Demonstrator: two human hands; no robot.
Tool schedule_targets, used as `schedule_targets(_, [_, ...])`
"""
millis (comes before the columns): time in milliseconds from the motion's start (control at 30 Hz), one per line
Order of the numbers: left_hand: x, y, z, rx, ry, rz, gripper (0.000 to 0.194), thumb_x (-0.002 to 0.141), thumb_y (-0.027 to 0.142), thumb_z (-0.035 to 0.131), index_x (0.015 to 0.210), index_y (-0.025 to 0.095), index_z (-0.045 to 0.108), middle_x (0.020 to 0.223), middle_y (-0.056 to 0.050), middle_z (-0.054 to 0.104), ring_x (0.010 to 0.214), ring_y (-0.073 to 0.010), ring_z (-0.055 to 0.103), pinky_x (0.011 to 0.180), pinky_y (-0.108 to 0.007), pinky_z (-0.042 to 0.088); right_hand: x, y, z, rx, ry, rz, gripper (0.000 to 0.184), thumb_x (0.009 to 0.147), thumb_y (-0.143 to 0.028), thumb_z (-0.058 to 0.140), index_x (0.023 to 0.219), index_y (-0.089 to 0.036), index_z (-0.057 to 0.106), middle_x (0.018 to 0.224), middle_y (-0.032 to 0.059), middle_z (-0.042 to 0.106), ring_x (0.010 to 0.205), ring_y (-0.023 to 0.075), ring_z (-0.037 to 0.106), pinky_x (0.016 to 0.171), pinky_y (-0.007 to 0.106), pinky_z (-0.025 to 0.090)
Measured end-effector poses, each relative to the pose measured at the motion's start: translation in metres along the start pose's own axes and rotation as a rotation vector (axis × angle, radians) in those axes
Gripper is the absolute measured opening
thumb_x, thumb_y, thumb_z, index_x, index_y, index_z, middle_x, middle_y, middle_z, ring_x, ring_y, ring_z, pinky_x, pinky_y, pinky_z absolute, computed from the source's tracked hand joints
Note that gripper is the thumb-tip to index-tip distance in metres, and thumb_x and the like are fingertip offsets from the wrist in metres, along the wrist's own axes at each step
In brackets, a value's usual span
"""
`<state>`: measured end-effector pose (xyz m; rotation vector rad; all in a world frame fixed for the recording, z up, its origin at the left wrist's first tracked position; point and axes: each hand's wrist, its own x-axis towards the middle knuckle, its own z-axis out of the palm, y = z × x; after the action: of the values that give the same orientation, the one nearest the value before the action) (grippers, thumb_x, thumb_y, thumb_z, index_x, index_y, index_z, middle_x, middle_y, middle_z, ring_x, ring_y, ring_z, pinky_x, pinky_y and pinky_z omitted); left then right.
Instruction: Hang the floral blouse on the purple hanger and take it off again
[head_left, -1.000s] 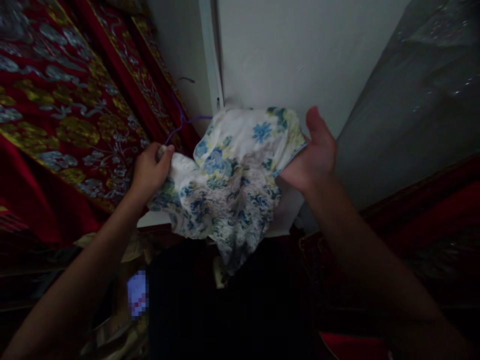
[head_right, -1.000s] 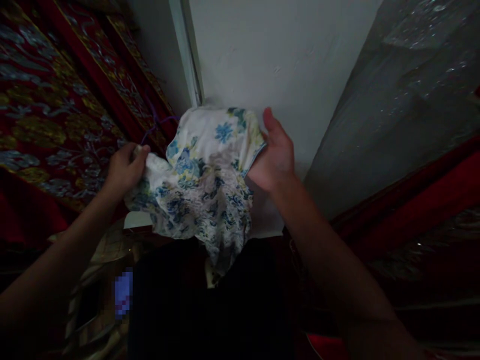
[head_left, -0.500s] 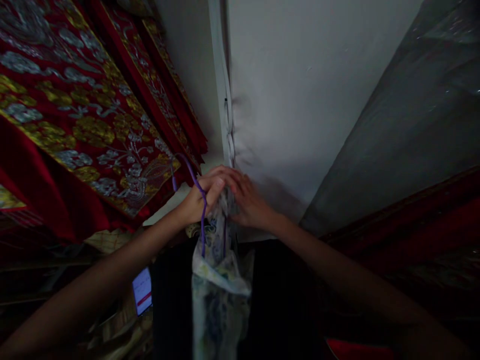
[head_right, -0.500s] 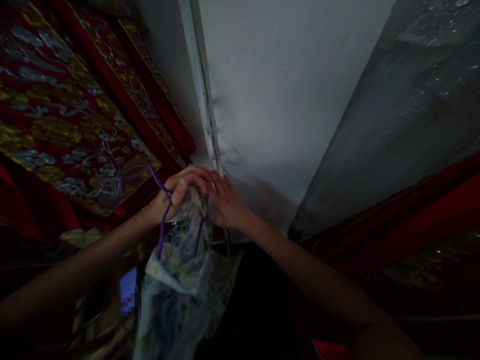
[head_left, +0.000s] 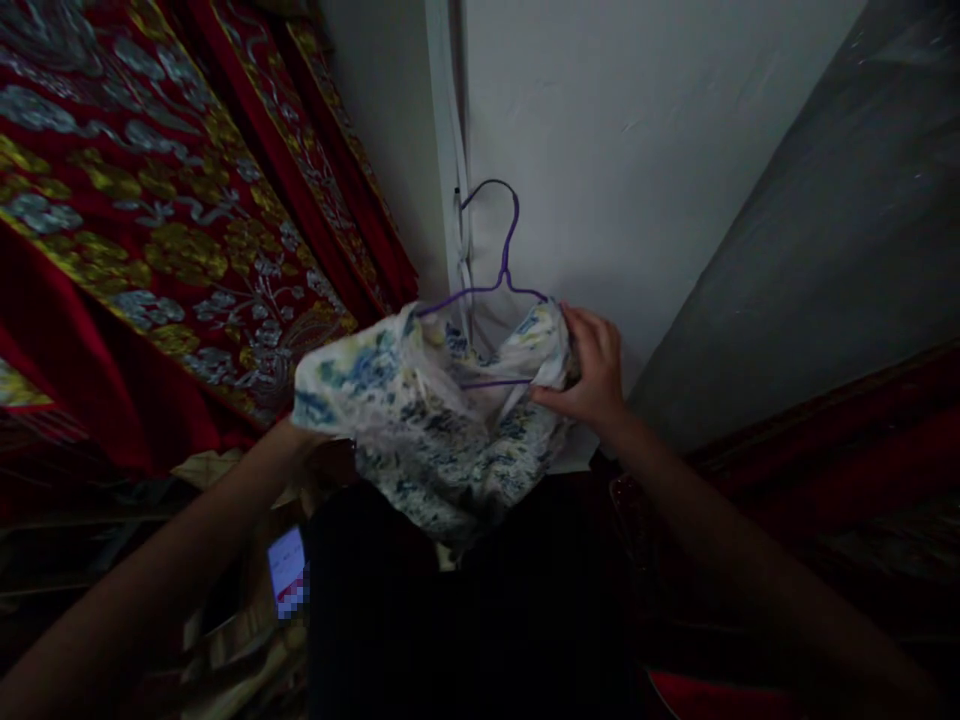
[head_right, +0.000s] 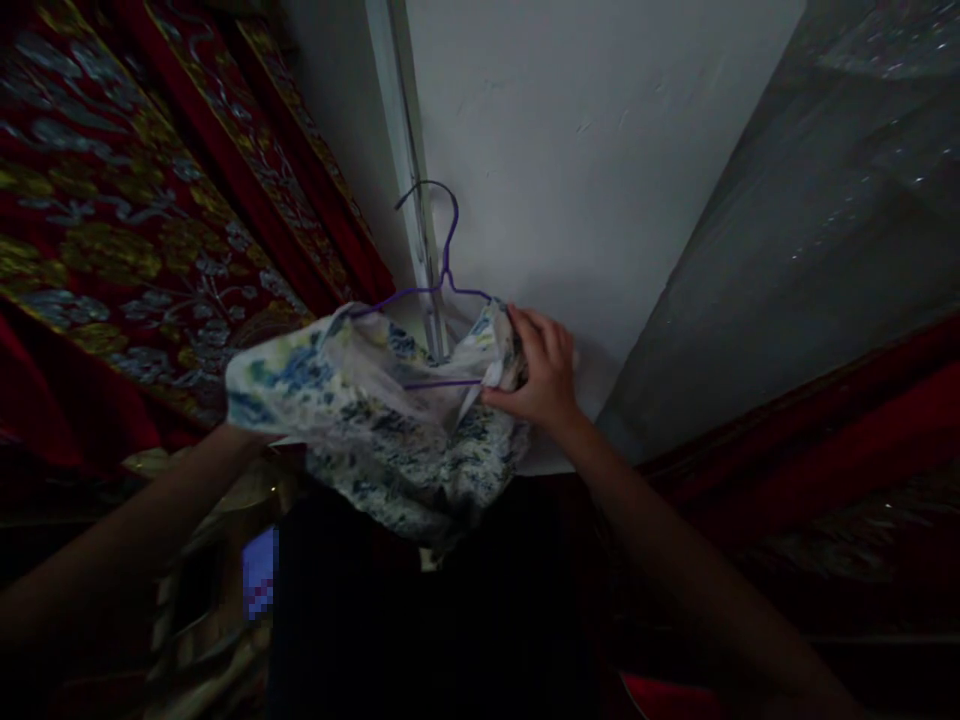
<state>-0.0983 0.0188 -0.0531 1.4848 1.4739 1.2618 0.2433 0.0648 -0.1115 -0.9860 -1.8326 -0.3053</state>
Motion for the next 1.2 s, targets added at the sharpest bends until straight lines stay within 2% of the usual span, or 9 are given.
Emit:
schedule_targets(167, [-0.025,-0.041,-0.005,-0.402,-0.259,-0.108,0.086,0.081,0.092,0.035,0.108,0.021,0.076,0.108,-0.015,0.079,0.124,-0.0371,0.066,0.102,-0.053,0.055,0.049,0.007,-0.031,-0.083,-0.071,0.035,0.099,0.071,-0.05,0.077,0.158,-0.025,0.037,0.148,0.0167,0.047,0.137,0.0434,0.044,0.113,0.062,0.035])
schedule_targets(333, [-0.037,-0.06,0.023,-0.202,-0.007,0.1,0.06,0.073,0.063,0.081,0.115,0.02,0.072,0.125,-0.01,0.074,0.126,-0.0344,0.064,0.112,-0.045,0.048,0.08,-0.024,-0.028,-0.105,-0.141,-0.001,0.097,0.069,-0.04,0.08,0.156,-0.026,0.041,0.152,0.0145,0.044,0.139,0.0455,0.04,0.115,0.065,0.032])
schedule_targets(600, [-0.085,-0.103,0.06,-0.394,0.231,-0.132,0.043,0.081,0.053,0.075,0.11,0.021,0.073,0.115,-0.007,0.078,0.131,-0.0312,0.063,0.115,-0.043,0.047,0.024,-0.053,-0.043,0.063,-0.155,-0.032,0.064,0.077,-0.039,0.073,0.139,-0.03,0.06,0.153,0.0082,0.051,0.144,0.0398,0.042,0.117,0.062,0.032])
schedule_targets(667, [-0.095,-0.107,0.066,-0.498,0.28,-0.232,0.049,0.081,0.052,0.077,0.116,0.02,0.07,0.118,-0.009,0.077,0.131,-0.0314,0.063,0.115,-0.045,0.047,0.0,-0.068,-0.037,0.217,-0.064,0.128,0.045,0.083,-0.04,0.066,0.127,-0.03,0.067,0.14,0.0075,0.062,0.139,0.0352,0.05,0.116,0.058,0.036])
schedule_targets(767, [-0.109,-0.104,0.076,-0.611,0.322,-0.309,0.053,0.078,0.049,0.081,0.123,0.022,0.068,0.13,-0.008,0.073,0.134,-0.0313,0.06,0.118,-0.045,0.045,-0.045,-0.102,-0.004,0.572,0.1,0.645,0.023,0.088,-0.045,0.062,0.097,-0.026,0.072,0.103,0.0068,0.075,0.104,0.0283,0.068,0.098,0.048,0.051])
schedule_targets(833, [-0.117,-0.099,0.083,-0.664,0.306,-0.32,0.054,0.077,0.049,0.081,0.124,0.025,0.069,0.133,-0.006,0.072,0.136,-0.0319,0.059,0.118,-0.045,0.046,-0.076,-0.129,0.025,0.816,0.168,1.048,0.032,0.082,-0.056,0.064,0.084,-0.024,0.067,0.084,0.0047,0.072,0.081,0.0241,0.067,0.08,0.04,0.055])
schedule_targets(900, [-0.124,-0.093,0.089,-0.688,0.285,-0.334,0.055,0.077,0.051,0.081,0.125,0.028,0.069,0.133,-0.005,0.072,0.136,-0.0328,0.059,0.115,-0.046,0.049,-0.1,-0.152,0.051,1.036,0.05,1.293,0.046,0.075,-0.068,0.067,0.08,-0.022,0.065,0.072,0.0033,0.067,0.066,0.0211,0.062,0.064,0.035,0.051])
schedule_targets(1033, [-0.135,-0.084,0.092,-0.729,0.299,-0.366,0.064,0.074,0.052,0.083,0.132,0.029,0.065,0.135,-0.005,0.071,0.133,-0.0332,0.061,0.114,-0.047,0.05,-0.109,-0.173,0.069,1.253,-0.165,1.296,0.062,0.075,-0.082,0.06,0.073,-0.02,0.064,0.064,0.003,0.063,0.056,0.0178,0.056,0.057,0.031,0.043])
schedule_targets(1200, [-0.145,-0.073,0.087,-0.799,0.259,-0.39,0.069,0.071,0.048,0.087,0.133,0.029,0.064,0.135,-0.005,0.071,0.136,-0.0325,0.059,0.116,-0.045,0.049,-0.099,-0.163,0.059,1.171,-0.048,1.314,0.06,0.067,-0.079,0.071,0.075,-0.021,0.059,0.059,-0.0015,0.058,0.05,0.0138,0.049,0.049,0.026,0.033])
